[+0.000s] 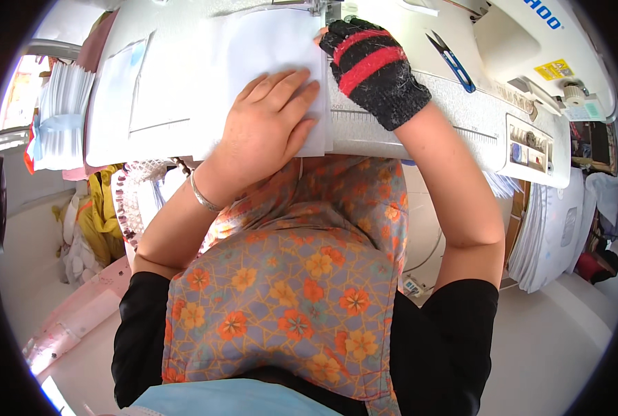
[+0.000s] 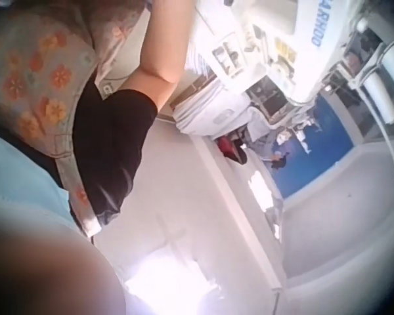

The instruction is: Sewing fabric pieces together using a sewing machine to create masks.

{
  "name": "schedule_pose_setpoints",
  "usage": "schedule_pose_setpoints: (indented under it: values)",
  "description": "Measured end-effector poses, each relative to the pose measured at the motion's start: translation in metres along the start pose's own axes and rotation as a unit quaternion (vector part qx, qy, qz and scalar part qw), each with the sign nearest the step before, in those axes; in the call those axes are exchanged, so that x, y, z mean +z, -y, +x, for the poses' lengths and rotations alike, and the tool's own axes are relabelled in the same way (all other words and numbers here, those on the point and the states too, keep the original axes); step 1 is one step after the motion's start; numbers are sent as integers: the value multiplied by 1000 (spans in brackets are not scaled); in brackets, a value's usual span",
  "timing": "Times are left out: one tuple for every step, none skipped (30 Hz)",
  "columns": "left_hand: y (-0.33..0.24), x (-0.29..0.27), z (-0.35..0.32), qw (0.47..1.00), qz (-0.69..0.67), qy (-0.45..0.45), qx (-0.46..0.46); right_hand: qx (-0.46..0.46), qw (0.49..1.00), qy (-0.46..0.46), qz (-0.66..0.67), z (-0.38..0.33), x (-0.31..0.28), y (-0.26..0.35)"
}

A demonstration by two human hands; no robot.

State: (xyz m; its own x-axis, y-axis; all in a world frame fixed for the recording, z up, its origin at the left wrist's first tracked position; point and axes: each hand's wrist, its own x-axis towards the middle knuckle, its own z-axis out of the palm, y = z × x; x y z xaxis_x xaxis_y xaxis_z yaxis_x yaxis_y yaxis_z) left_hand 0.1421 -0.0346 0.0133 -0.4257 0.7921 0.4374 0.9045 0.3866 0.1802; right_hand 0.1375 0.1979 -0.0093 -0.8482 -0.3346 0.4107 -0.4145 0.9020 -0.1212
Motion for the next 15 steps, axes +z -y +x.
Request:
schedule_pose_setpoints:
  values:
    - [1, 0, 0, 1000, -2, 1, 1, -5, 1000, 6, -13, 0, 1, 0]
    - [3, 0, -1, 1000, -3, 2, 1, -10, 1000, -3, -10, -1, 1, 0]
    - [4, 0, 0, 1000, -2, -2, 0, -16, 1000, -10, -7, -2, 1, 1]
    - [7, 1, 1, 1000, -1, -6, -2, -21, 1000, -17, -3, -2, 1, 1]
    - [9, 2, 3, 1000, 2, -10, -2, -21, 1000, -18, -4, -2, 1, 2]
    - [11, 2, 4, 1000, 1, -14, -4, -21, 1000, -19, -5, -1, 1, 2]
    - [12, 2, 5, 1000, -1, -18, -6, -18, 1000, -16, -6, -1, 1, 3]
    - [13, 3, 6, 1000, -3, -22, -7, -21, 1000, -22, -1, -1, 0, 4]
    - [15, 4, 8, 1000, -1, -27, -3, -21, 999, -25, 4, -1, 0, 5]
    - [17, 4, 9, 1000, 0, -31, 1, -20, 999, -27, 9, -1, -1, 6]
    - [20, 5, 11, 999, 0, -35, 5, -16, 1000, -24, 9, -1, -1, 7]
    - [22, 6, 13, 999, 1, -40, 6, -12, 1000, -22, 8, -1, -1, 8]
    - [24, 8, 15, 999, 2, -46, 7, -8, 1000, -20, 7, 0, -1, 8]
    - [27, 9, 17, 999, 3, -51, 9, -14, 1000, -25, -3, 0, -1, 8]
    - [30, 11, 19, 998, 7, -54, 12, -19, 999, -29, -13, 1, -1, 9]
